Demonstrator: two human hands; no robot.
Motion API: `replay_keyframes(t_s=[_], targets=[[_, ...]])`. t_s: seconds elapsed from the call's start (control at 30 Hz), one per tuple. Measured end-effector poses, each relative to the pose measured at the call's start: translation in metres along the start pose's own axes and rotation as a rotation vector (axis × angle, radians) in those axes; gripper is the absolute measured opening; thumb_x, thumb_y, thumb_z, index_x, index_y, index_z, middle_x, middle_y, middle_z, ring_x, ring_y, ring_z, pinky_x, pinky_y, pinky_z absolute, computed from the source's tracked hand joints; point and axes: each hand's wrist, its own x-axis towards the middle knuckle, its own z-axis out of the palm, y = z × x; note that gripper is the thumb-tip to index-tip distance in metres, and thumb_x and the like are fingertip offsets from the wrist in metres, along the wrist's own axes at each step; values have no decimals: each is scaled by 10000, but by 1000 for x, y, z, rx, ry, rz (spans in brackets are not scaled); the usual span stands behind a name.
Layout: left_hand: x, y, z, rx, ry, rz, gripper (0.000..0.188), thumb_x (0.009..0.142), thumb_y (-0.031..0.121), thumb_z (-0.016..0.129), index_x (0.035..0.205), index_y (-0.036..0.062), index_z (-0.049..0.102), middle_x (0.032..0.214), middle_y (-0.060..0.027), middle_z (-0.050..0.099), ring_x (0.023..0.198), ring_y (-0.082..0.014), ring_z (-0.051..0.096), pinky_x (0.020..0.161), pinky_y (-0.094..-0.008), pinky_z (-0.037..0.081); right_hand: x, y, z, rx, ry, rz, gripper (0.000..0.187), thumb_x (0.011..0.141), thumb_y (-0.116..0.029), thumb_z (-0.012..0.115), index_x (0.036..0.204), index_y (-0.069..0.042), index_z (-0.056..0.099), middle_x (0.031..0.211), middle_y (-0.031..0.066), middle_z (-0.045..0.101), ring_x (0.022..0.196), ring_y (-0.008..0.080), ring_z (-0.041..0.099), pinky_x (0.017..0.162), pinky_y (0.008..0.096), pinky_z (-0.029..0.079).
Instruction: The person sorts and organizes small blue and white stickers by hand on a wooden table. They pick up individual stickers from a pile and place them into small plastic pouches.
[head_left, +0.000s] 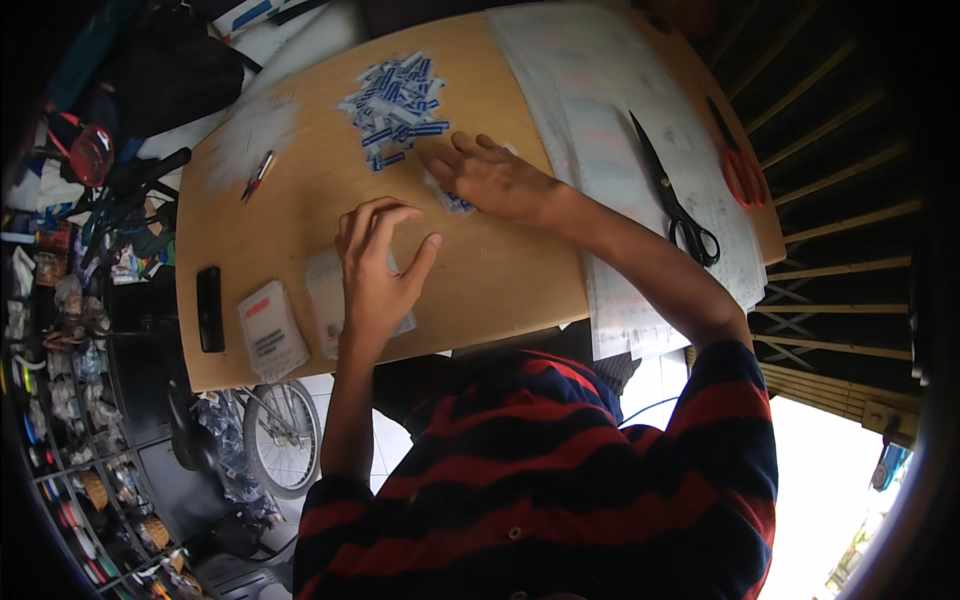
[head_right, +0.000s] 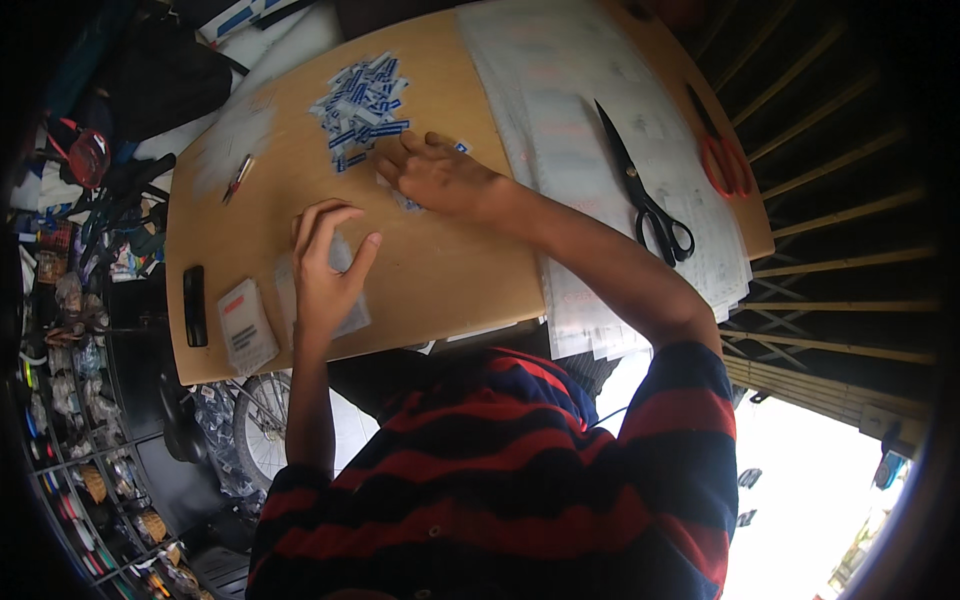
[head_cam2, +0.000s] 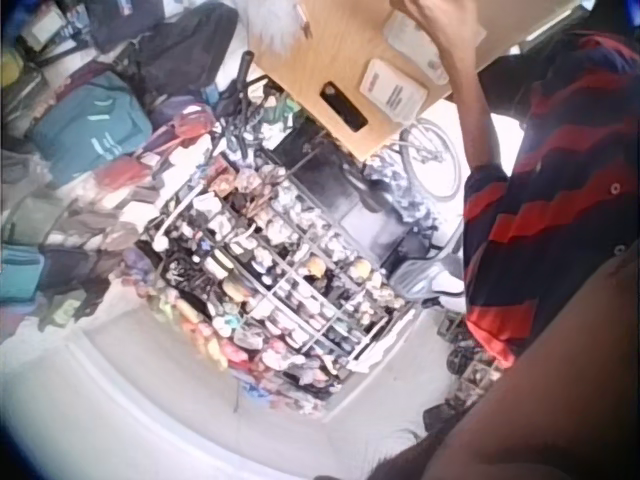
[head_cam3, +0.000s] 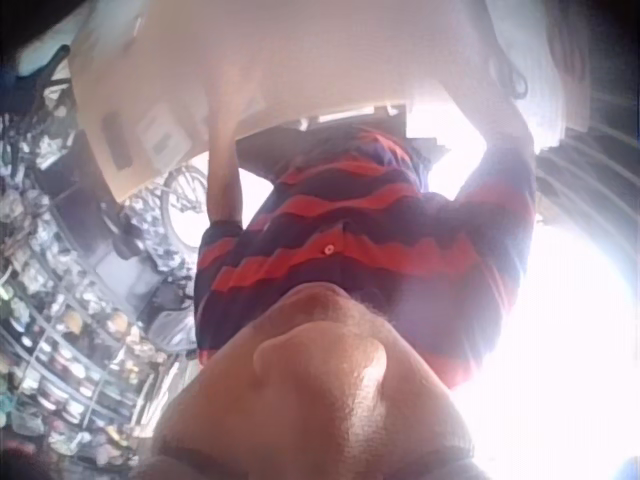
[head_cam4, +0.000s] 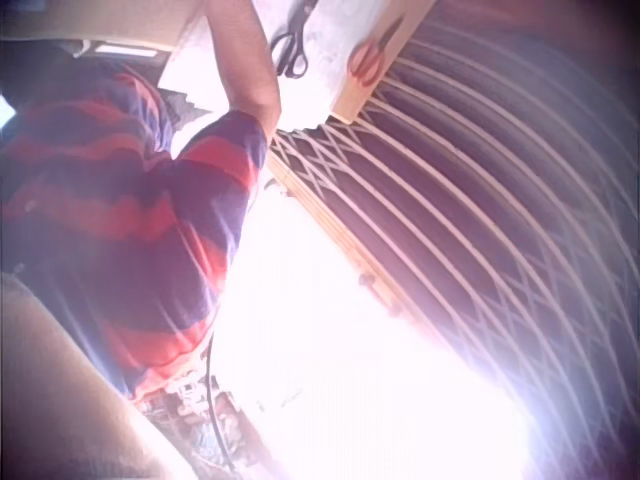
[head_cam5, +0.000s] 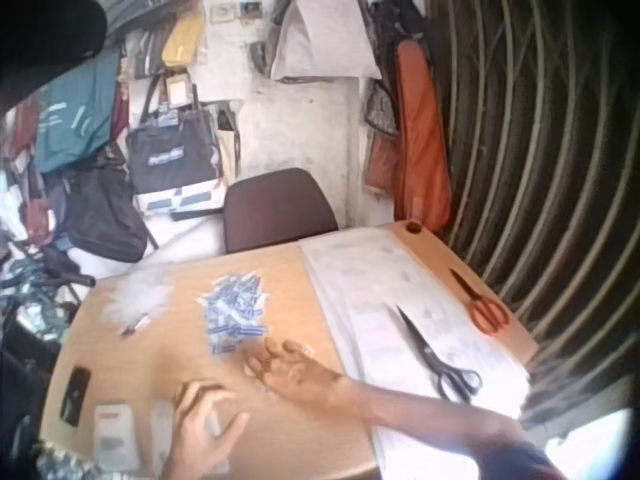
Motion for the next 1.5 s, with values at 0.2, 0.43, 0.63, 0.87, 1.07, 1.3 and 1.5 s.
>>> replay_keyframes(t_s=[0.2,0.43,0.63,0.87,1.07,1.3,1.5], targets=[[-9,-4,-5,23,17,-23,262,770,141,762,998,73,652,1080,-71,610,1034,-288,540,924,-416,394,1,4,0,-83,-105,-134,367,849,-144,641,1191,-12,618,1162,88,570,1094,236,518,875,375,440],[1,-10,-9,19,19,-31,227,801,162,738,995,86,647,1066,-40,615,1035,-285,527,901,-423,384,-6,4,-11,-18,0,-50,392,840,-265,693,1175,-71,632,1163,84,530,1136,242,481,901,415,405],[51,-97,6,-24,-179,-54,305,851,144,675,1147,83,637,1277,-87,595,1167,-333,508,936,-468,428,8,20,-14,128,-26,110,388,882,-275,677,1194,-52,623,1220,114,535,1148,276,495,951,435,407],[132,-161,52,134,-451,-73,567,904,119,608,1448,171,457,1561,-119,337,1420,-348,328,1153,-405,314,85,89,33,405,-85,528,418,908,-293,643,1222,-19,605,1305,198,527,1269,331,493,1001,473,448],[129,-169,68,100,-460,-23,503,851,86,598,1348,105,526,1478,-183,442,1414,-404,318,1140,-464,318,141,124,83,245,-50,871,774,739,-461,791,1319,-11,546,1342,231,538,1317,376,454,1070,471,407],[99,-176,72,-185,-190,44,316,826,30,551,1142,40,552,1395,-219,508,1380,-470,337,1098,-504,352,158,117,76,357,-328,758,932,595,-436,874,1325,25,523,1339,250,536,1366,419,355,1082,453,390],[96,-178,77,-158,-70,59,236,808,-18,533,1041,11,558,1316,-225,554,1299,-465,435,1014,-493,422,151,105,69,490,-210,689,764,610,-322,866,1225,39,592,1228,242,610,1215,361,531,985,394,460]])
